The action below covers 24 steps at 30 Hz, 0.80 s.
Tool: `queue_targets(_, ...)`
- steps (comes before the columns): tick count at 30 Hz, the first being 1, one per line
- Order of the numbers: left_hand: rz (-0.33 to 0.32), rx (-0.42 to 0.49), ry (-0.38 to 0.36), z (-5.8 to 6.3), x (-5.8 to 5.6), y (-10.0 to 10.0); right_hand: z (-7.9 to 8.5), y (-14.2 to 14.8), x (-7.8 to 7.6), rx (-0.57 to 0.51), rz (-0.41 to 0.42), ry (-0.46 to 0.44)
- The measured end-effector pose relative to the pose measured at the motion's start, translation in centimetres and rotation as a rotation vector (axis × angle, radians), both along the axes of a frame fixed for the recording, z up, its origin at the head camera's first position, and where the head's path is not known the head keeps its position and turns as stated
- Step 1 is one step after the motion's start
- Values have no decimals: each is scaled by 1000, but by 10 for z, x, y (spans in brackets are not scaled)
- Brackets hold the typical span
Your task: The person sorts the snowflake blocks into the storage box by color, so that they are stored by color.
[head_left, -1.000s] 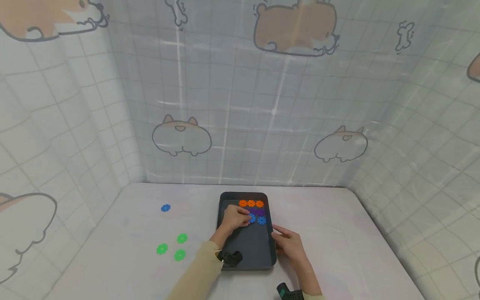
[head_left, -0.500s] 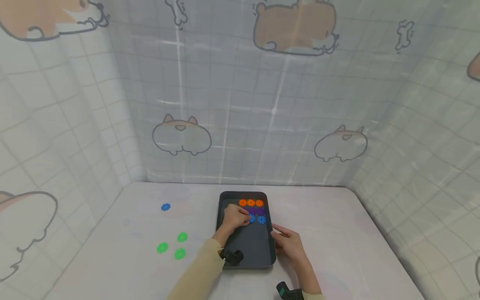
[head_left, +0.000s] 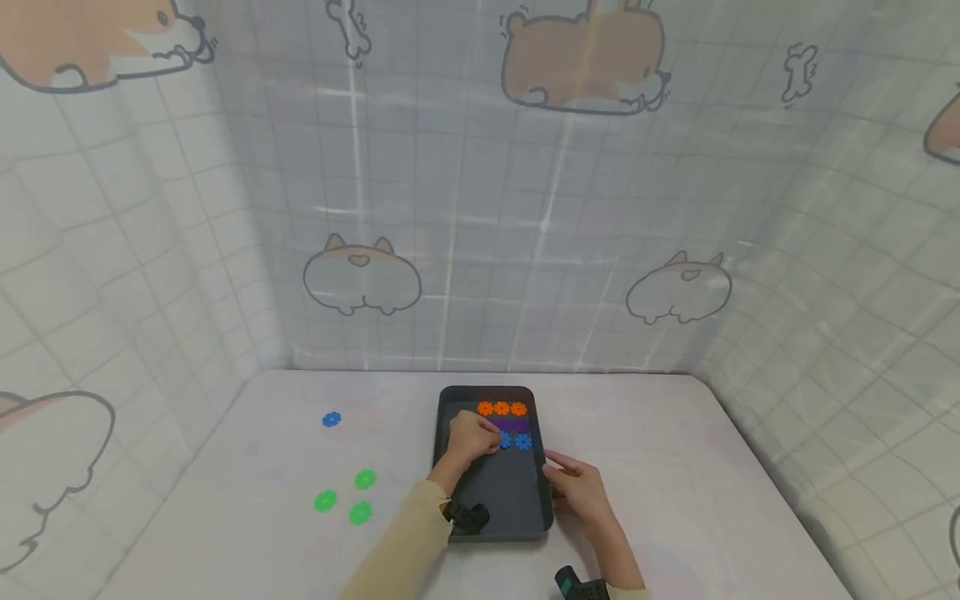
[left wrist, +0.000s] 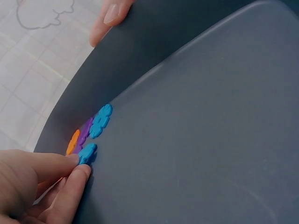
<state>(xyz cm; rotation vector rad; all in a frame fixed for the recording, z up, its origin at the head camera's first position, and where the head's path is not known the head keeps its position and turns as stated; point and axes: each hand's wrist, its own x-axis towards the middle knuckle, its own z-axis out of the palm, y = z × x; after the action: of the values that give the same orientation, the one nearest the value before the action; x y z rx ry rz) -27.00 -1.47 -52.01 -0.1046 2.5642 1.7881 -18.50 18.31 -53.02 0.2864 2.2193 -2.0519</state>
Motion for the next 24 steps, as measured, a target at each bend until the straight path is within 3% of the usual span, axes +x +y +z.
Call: queue_targets(24,-7,-155,33,1,-1,3,2,-1,1,15,-10,-28)
